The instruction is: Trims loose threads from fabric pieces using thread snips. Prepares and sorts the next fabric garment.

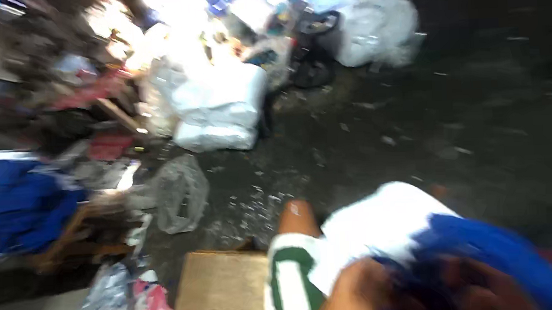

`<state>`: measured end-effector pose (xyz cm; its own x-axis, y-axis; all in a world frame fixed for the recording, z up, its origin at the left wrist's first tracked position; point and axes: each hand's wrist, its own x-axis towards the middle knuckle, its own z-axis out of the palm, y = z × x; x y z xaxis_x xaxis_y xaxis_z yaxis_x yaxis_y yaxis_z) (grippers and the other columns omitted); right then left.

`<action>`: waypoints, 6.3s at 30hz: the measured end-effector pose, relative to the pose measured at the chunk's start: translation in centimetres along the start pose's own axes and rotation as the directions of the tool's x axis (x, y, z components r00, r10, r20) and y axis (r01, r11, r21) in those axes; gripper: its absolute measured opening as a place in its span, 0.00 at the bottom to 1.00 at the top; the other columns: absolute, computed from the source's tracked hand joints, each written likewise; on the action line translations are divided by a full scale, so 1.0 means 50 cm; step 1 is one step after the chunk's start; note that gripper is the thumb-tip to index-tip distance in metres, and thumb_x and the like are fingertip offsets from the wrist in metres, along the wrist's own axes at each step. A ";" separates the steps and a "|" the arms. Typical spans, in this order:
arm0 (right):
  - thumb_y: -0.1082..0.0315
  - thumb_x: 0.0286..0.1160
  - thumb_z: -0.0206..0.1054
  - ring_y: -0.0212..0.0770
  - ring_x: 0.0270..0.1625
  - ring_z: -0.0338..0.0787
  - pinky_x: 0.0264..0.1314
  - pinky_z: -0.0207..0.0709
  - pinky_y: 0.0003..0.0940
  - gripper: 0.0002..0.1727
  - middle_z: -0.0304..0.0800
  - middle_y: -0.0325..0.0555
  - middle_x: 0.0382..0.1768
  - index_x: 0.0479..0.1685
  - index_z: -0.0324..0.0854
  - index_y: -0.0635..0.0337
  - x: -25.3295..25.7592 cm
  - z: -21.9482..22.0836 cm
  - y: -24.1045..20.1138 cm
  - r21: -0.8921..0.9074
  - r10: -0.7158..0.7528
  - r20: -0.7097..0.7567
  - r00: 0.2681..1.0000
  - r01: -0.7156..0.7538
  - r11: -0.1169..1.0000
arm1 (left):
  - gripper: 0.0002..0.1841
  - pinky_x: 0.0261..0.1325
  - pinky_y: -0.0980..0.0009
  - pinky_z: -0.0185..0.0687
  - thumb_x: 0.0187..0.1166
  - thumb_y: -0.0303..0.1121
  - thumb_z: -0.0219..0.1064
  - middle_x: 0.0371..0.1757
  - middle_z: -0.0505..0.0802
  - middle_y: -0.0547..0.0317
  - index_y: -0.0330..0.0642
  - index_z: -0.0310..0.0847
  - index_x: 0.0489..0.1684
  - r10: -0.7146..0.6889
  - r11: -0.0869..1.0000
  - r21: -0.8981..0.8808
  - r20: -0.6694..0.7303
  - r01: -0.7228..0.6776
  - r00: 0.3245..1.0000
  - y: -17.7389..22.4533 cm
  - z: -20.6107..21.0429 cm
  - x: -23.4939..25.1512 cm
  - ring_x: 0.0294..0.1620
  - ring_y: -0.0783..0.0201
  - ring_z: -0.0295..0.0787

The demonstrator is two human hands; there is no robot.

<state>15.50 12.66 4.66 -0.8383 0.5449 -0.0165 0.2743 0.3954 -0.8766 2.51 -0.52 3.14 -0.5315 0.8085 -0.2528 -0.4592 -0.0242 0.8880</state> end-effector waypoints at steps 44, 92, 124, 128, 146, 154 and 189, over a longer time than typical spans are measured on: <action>0.58 0.79 0.67 0.19 0.23 0.74 0.25 0.67 0.13 0.09 0.77 0.29 0.22 0.39 0.85 0.52 -0.018 0.058 0.026 0.030 0.230 -0.069 0.971 -0.228 0.973 | 0.37 0.73 0.40 0.78 0.87 0.53 0.57 0.86 0.69 0.32 0.31 0.61 0.87 0.237 0.361 0.926 0.028 -0.115 0.971 0.068 -0.188 0.021 0.81 0.39 0.74; 0.34 0.89 0.40 0.34 0.31 0.86 0.26 0.80 0.34 0.37 0.86 0.38 0.39 0.75 0.74 0.53 -0.029 0.015 -0.018 -0.392 0.031 0.038 0.999 -0.013 0.920 | 0.14 0.49 0.84 0.85 0.83 0.39 0.63 0.46 0.95 0.60 0.43 0.96 0.38 0.437 0.389 0.881 0.080 -0.268 0.896 -0.076 -0.100 -0.003 0.45 0.78 0.90; 0.46 0.75 0.66 0.38 0.20 0.85 0.17 0.75 0.35 0.20 0.86 0.39 0.24 0.37 0.88 0.54 -0.010 0.068 0.010 -0.596 -0.005 0.057 0.998 0.038 0.802 | 0.13 0.58 0.66 0.92 0.88 0.27 0.49 0.58 0.94 0.51 0.36 0.81 0.39 -0.001 0.946 0.313 -0.242 0.079 0.970 -0.030 -0.047 -0.009 0.49 0.61 0.96; 0.46 0.77 0.64 0.36 0.19 0.83 0.16 0.74 0.34 0.20 0.83 0.37 0.22 0.36 0.88 0.54 -0.007 0.076 0.020 -0.571 -0.030 0.020 0.999 0.036 0.820 | 0.13 0.61 0.68 0.90 0.86 0.30 0.52 0.61 0.91 0.55 0.41 0.82 0.33 0.013 0.900 0.433 -0.129 0.045 0.992 -0.031 -0.053 -0.012 0.55 0.64 0.92; 0.43 0.85 0.56 0.34 0.25 0.83 0.25 0.78 0.33 0.25 0.84 0.36 0.26 0.48 0.87 0.54 -0.018 0.056 0.036 -0.390 0.080 -0.028 0.996 -0.085 0.917 | 0.24 0.62 0.26 0.72 0.76 0.38 0.73 0.73 0.83 0.35 0.38 0.83 0.69 0.113 0.299 0.944 0.109 -0.138 0.988 -0.033 -0.121 0.036 0.71 0.27 0.76; 0.43 0.84 0.61 0.24 0.23 0.78 0.27 0.74 0.17 0.27 0.82 0.37 0.24 0.46 0.86 0.62 -0.046 0.053 0.029 -0.068 -0.012 -0.095 0.995 0.006 0.998 | 0.09 0.36 0.79 0.86 0.82 0.33 0.62 0.37 0.90 0.69 0.48 0.87 0.34 0.096 0.800 0.599 -0.054 -0.045 0.994 -0.046 -0.024 0.049 0.33 0.76 0.87; 0.61 0.79 0.63 0.26 0.30 0.85 0.27 0.76 0.18 0.07 0.89 0.37 0.40 0.39 0.87 0.48 -0.131 -0.061 0.057 -0.459 -0.148 -0.043 0.988 0.112 0.881 | 0.04 0.46 0.81 0.81 0.79 0.29 0.62 0.39 0.84 0.51 0.41 0.82 0.39 0.371 0.329 0.845 0.294 -0.421 0.881 -0.085 -0.034 -0.074 0.41 0.65 0.83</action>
<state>23.20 12.47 3.71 -0.8487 0.5115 0.1344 0.3638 0.7492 -0.5535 5.23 -4.39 -0.37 -0.4293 0.8761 0.2196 0.6739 0.1489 0.7236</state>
